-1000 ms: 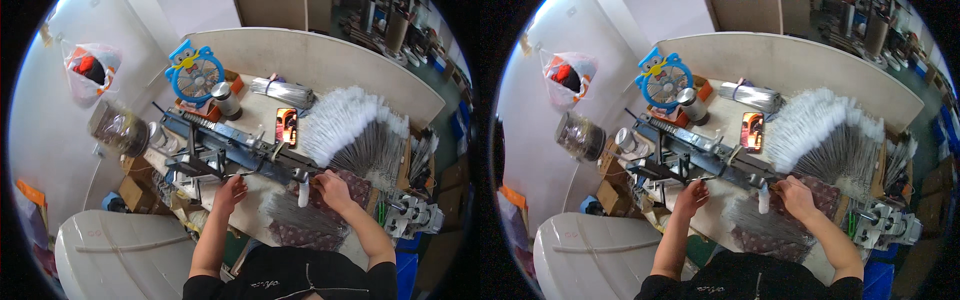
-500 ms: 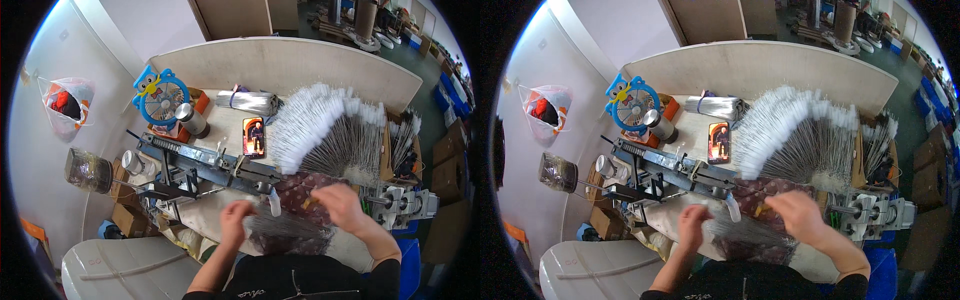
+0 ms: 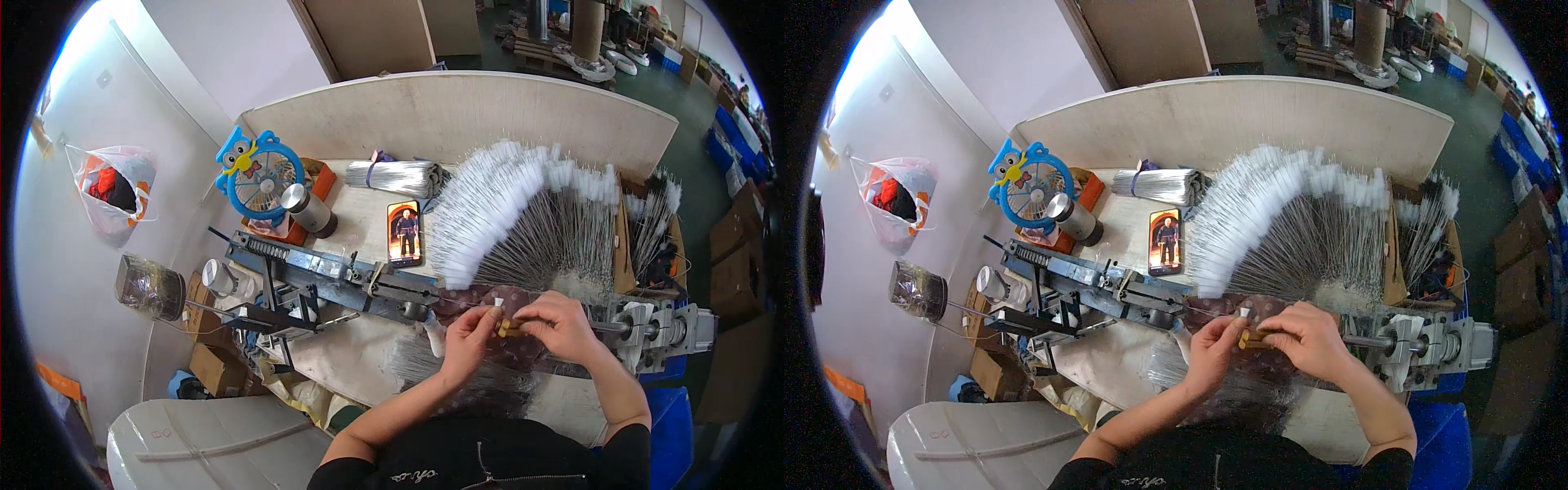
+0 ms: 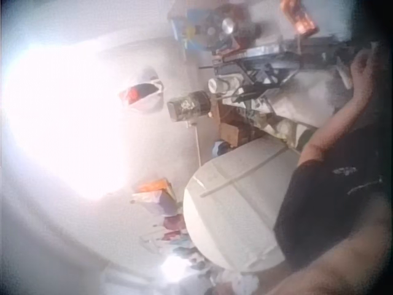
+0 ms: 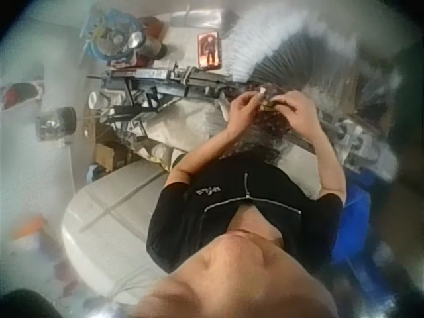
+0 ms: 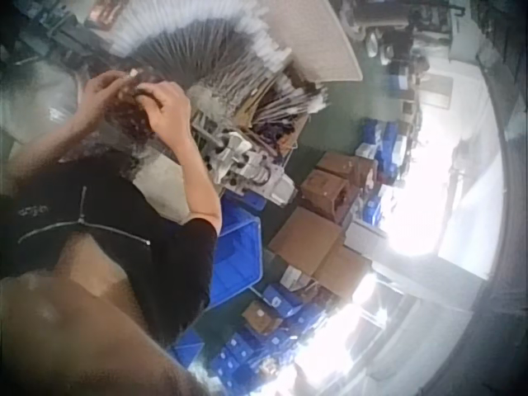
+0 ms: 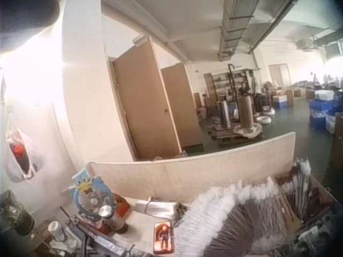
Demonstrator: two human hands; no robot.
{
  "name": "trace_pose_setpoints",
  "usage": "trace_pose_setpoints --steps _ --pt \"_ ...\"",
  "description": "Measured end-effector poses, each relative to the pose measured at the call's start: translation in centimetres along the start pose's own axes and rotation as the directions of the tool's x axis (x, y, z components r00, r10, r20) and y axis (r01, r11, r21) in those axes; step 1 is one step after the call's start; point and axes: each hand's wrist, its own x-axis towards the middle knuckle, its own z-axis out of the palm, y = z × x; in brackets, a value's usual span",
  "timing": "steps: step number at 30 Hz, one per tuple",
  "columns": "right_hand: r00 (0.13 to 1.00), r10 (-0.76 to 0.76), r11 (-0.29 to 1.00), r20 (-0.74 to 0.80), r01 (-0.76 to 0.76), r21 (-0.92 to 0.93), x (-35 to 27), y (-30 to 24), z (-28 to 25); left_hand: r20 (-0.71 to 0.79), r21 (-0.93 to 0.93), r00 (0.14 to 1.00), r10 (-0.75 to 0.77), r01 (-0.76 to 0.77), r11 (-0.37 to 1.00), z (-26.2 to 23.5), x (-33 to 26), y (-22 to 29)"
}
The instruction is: The person manufactures wire brushes by inserting bristles and metal wires into a machine fixture, twisting them together, and setting the finished brushes aside.
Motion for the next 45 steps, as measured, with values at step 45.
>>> trace_pose_setpoints --steps 45 --pt "0.945 -0.262 0.862 -0.195 0.138 -0.488 4.0 -3.3 6.2 -0.239 -0.517 0.967 -0.085 -0.052 0.855 -1.6 -0.6 2.3"
